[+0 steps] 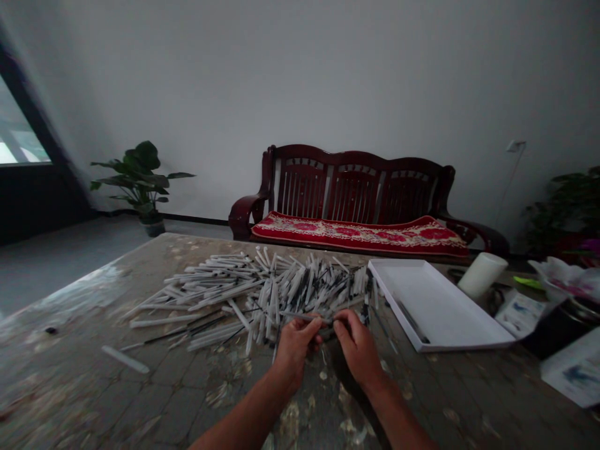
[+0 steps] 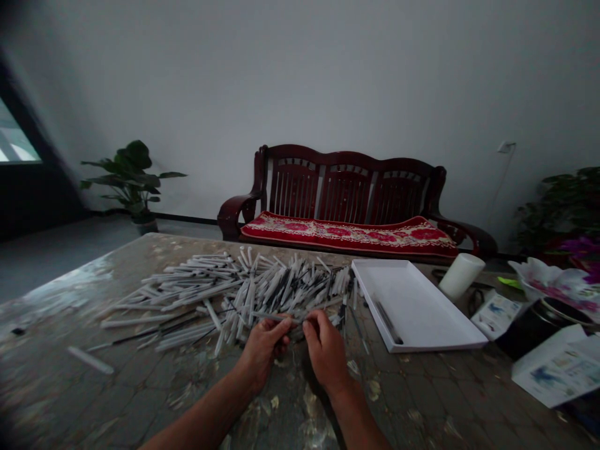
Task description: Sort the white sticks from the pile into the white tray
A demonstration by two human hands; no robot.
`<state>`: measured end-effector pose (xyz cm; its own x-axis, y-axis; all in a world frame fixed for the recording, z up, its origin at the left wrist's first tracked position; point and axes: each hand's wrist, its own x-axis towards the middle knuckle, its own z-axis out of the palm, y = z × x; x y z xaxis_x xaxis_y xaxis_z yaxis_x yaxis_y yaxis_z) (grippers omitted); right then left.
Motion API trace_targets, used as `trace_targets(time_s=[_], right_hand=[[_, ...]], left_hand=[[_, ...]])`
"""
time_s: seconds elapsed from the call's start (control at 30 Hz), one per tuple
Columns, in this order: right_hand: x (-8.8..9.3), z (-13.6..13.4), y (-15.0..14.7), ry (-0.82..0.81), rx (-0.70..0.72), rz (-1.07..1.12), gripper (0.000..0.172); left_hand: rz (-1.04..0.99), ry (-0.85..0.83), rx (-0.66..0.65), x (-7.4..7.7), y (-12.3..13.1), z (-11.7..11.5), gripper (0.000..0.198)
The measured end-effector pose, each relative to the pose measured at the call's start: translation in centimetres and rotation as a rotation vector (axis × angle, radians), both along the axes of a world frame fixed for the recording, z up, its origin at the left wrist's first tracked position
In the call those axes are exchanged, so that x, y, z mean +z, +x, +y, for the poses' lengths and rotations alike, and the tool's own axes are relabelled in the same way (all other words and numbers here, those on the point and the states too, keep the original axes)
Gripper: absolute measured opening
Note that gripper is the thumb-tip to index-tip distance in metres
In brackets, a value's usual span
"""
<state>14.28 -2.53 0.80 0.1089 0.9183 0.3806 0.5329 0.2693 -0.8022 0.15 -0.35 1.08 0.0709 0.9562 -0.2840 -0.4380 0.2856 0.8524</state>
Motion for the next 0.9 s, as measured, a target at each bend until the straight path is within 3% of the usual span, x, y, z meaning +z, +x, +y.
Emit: trace_targets(time_s=[0.23, 0.4, 0.57, 0.77, 0.9], right_hand=[[0.16, 0.04, -0.33, -0.056, -0.039, -0.099, 0.040], [0.41, -0.20, -0.22, -0.024, 0.021, -0.067, 0.025], [-0.02, -0.04, -0.18, -0.041, -0.051, -0.095, 0.040], [0.09, -0.15, -0.04, -0.018, 0.000, -0.065, 0.026], [-0.02, 0.21, -0.10, -0.014, -0.078, -0.135, 0.038]], left_hand=[[0.027, 0.005, -0.013, -0.09, 0.03, -0.17, 0.043], [0.039, -0.002, -0.017, 0.07, 0.01, -0.07, 0.046], [0.051, 0.001, -0.036, 0.19, 0.10, -0.26, 0.046], [0.071, -0.002, -0.034, 0.11, 0.16, -0.35, 0.042], [0.083, 0.014, -0.040, 0.28, 0.19, -0.51, 0.042]])
